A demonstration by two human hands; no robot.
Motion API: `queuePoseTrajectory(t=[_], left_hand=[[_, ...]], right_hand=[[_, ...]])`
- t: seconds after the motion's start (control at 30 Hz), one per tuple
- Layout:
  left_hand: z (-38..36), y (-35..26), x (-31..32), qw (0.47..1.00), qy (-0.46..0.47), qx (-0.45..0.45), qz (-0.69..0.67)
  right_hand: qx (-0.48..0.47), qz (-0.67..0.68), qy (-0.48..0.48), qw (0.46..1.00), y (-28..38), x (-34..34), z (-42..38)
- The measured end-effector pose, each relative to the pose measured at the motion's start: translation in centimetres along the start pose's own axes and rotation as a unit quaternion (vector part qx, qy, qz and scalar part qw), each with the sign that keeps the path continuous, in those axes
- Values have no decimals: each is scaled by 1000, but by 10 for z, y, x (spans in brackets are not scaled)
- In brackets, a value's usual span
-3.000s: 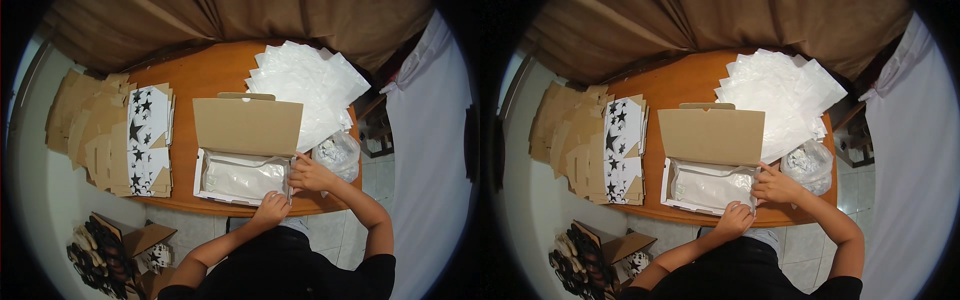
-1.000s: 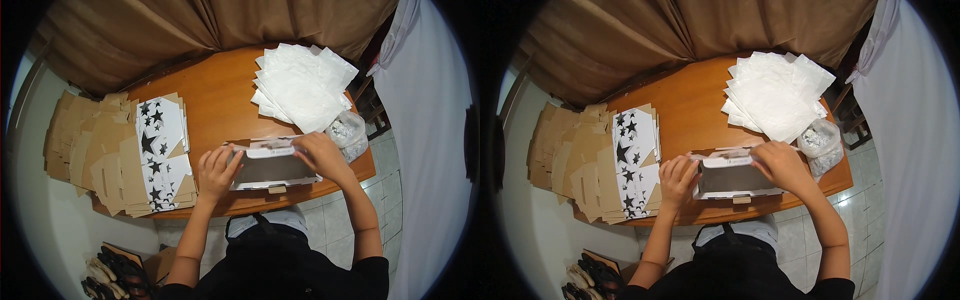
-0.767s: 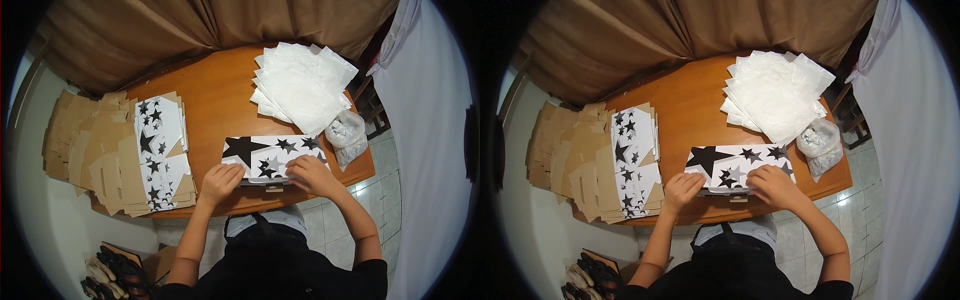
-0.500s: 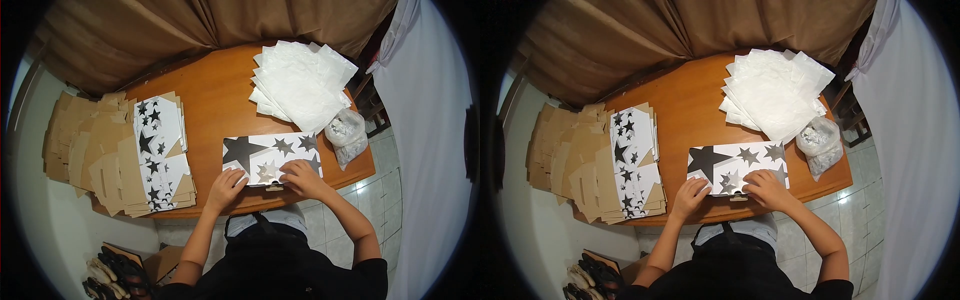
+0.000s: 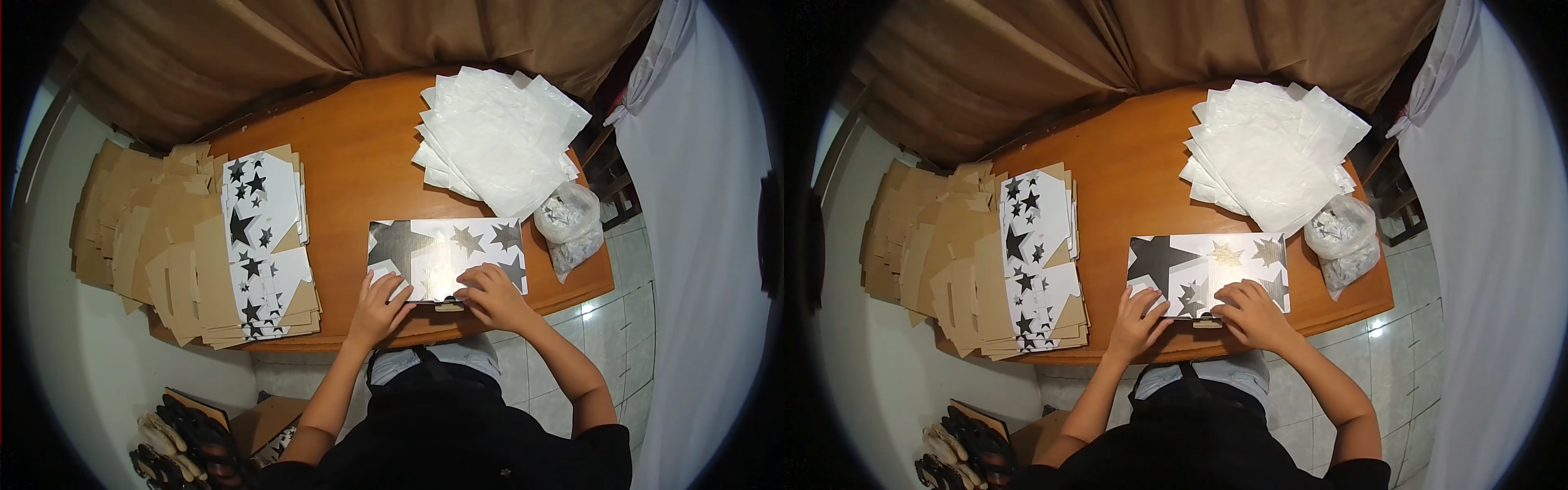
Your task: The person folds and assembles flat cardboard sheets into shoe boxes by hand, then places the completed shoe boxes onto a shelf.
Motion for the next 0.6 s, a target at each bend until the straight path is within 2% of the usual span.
queuePoseTrajectory(t=[0.07,0.13,0.23,0.43,0.6], left_hand=[[-1,2,1,999,-19,-16,-28],[-2,0,1,1000,-4,5,4],[-3,-4,3,999,-6,22,30],[-12,-9,9,998,-4,41,47],[-12,-10,9,999,-3,35,31]], right_hand=[[-5,-12,16,1000,3,0,2],[-8,-27,33,999,9,1,3],[-1,-34,4,999,7,11,-3],[56,-203,-46,976,12,19,-26],[115,-204,-94,968,16,28,-34]])
Point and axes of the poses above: each hand's wrist, its own z-axis towards the middle knuckle, its own x-axis out of the palm, y = z × x, the point moved 3 cm from there along z, towards the middle knuckle, and after that the axes turned 6 degrees about -z, right-handed, at the moved point
